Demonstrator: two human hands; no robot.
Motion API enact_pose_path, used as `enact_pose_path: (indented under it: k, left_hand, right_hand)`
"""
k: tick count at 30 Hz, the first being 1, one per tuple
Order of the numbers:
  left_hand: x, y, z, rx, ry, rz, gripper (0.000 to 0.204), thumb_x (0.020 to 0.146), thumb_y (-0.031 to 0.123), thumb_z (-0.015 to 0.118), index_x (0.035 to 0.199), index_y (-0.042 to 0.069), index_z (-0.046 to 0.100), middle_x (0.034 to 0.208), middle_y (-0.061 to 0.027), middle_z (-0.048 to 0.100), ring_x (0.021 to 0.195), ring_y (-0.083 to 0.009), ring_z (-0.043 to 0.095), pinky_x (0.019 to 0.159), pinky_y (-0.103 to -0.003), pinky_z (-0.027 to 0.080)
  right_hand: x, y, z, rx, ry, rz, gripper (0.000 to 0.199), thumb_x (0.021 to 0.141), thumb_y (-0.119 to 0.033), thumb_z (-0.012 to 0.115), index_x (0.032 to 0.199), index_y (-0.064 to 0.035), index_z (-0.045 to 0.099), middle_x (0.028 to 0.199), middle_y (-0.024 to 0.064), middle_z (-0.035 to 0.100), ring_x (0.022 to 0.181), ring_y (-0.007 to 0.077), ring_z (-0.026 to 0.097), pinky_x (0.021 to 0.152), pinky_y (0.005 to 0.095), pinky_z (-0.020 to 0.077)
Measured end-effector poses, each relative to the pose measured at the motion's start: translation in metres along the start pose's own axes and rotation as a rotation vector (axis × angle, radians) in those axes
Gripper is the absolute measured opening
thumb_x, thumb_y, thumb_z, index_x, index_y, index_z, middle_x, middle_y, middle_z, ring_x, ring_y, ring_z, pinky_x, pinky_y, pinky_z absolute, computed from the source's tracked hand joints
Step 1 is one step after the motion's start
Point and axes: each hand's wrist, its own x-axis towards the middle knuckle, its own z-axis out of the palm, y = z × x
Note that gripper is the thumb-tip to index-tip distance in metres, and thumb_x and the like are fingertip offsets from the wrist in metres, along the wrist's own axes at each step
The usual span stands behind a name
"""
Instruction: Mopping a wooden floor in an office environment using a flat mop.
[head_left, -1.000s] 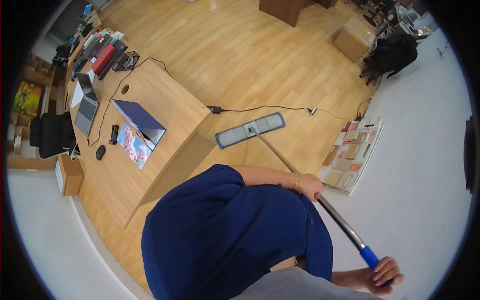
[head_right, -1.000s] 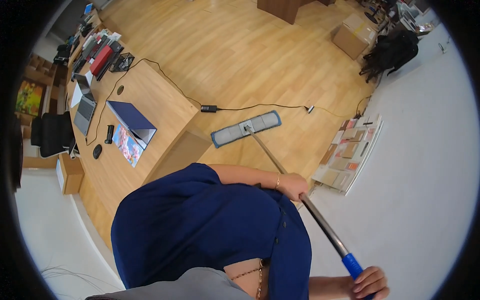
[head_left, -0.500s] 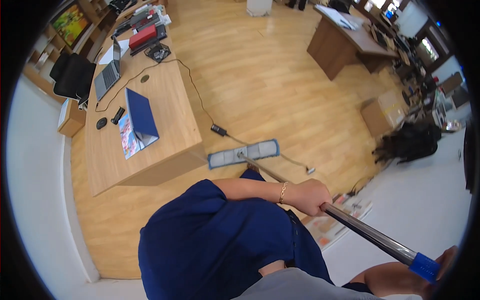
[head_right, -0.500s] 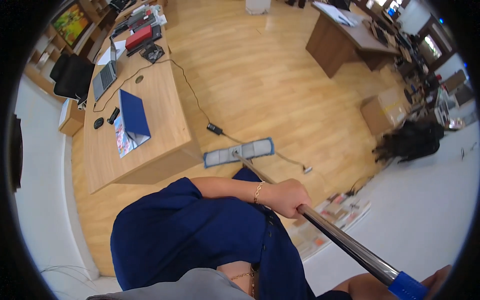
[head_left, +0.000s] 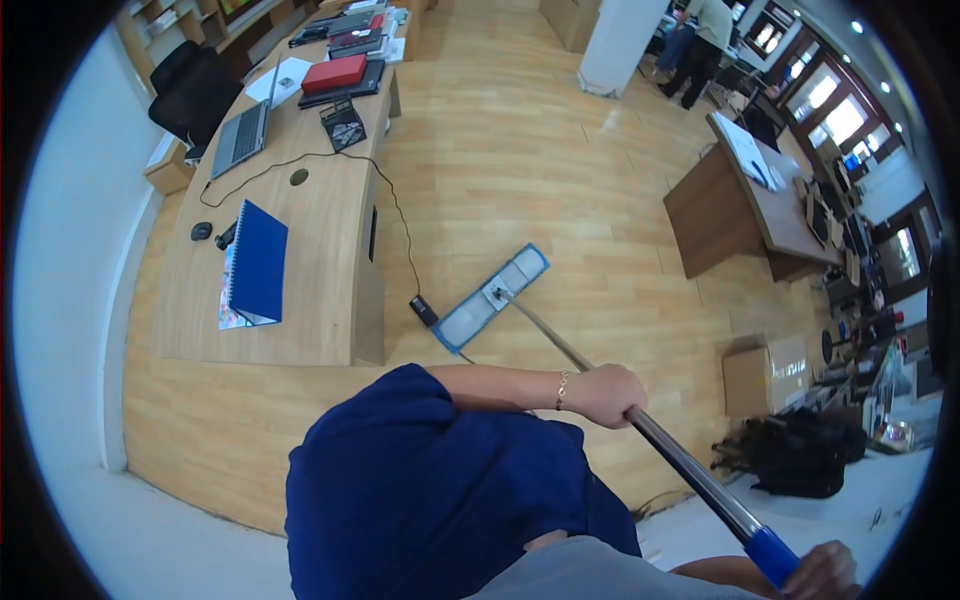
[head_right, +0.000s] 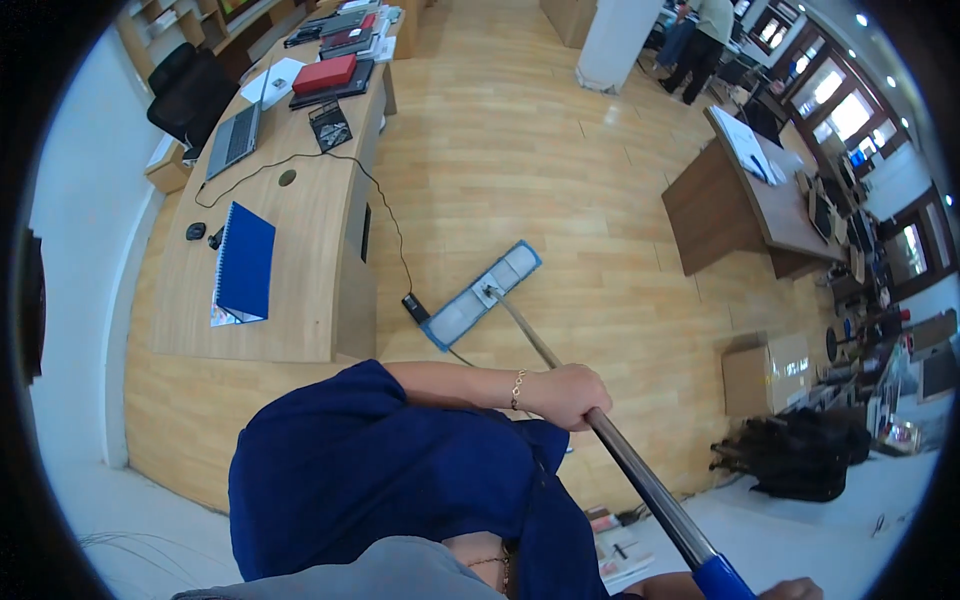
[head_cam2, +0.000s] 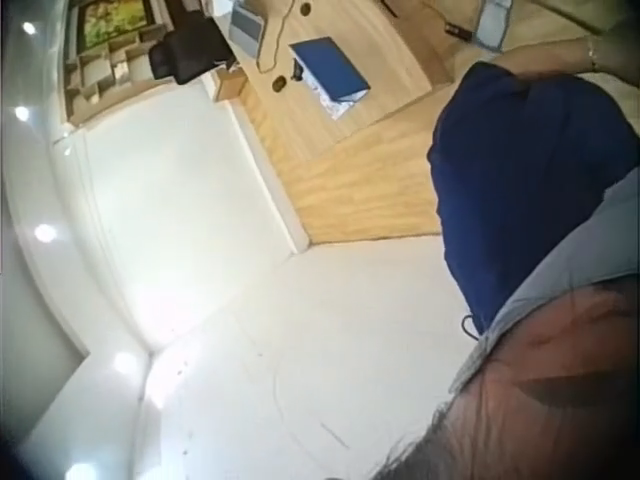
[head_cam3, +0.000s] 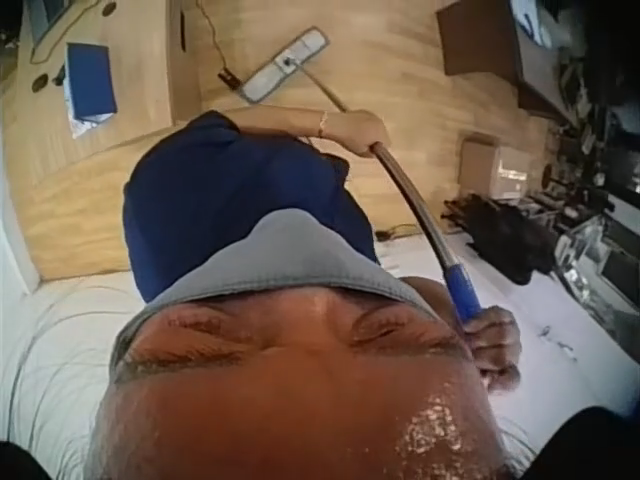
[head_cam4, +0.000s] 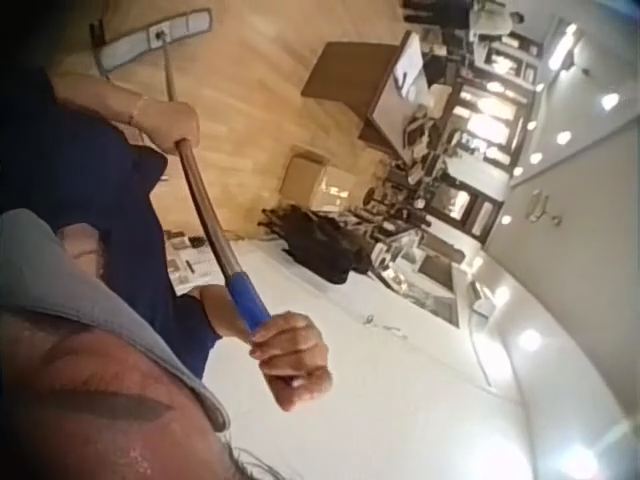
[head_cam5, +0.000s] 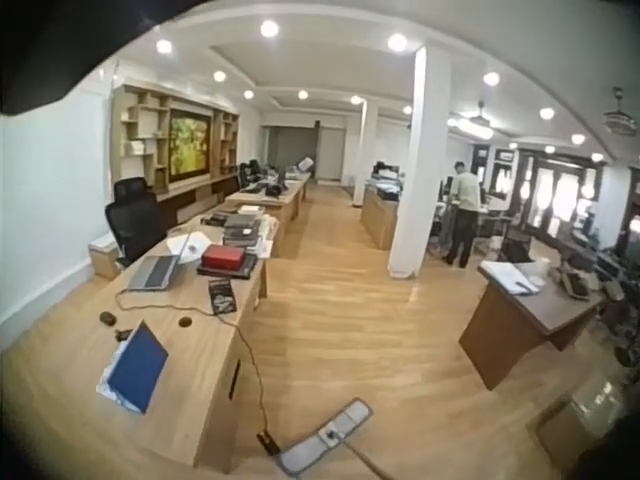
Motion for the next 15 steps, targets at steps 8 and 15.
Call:
enact_pose_path:
  k: [8, 15]
  left_hand:
    - [0.086, -0.139, -0.016, 0.098, 0.054, -0.305, 0.02, 0.065, 0.022, 0.069, 0.059, 0.008, 0.055, 0.059, -0.0115, 0.056, 0.06, -0.0333, 0.056, 0.052, -0.043, 0.042]
    - [0.157, -0.223, -0.058, 0.198, 0.03, -0.618, 0.026, 0.071, 0.03, 0.073, 0.079, 0.007, 0.063, 0.075, -0.0124, 0.062, 0.076, -0.0315, 0.059, 0.067, -0.041, 0.046]
  right_hand:
    - [0.014, 0.192, -0.142, 0.225, 0.007, -0.022, 0.008, 0.079, -0.012, 0.061, 0.082, -0.0046, 0.06, 0.059, 0.0071, 0.06, 0.052, 0.0184, 0.061, 0.055, 0.0355, 0.0542]
    - [0.072, 0.347, -0.233, 0.416, -0.135, 0.119, 0.015, 0.078, -0.007, 0.059, 0.085, 0.005, 0.066, 0.06, 0.0123, 0.061, 0.05, 0.0192, 0.057, 0.054, 0.0325, 0.0491]
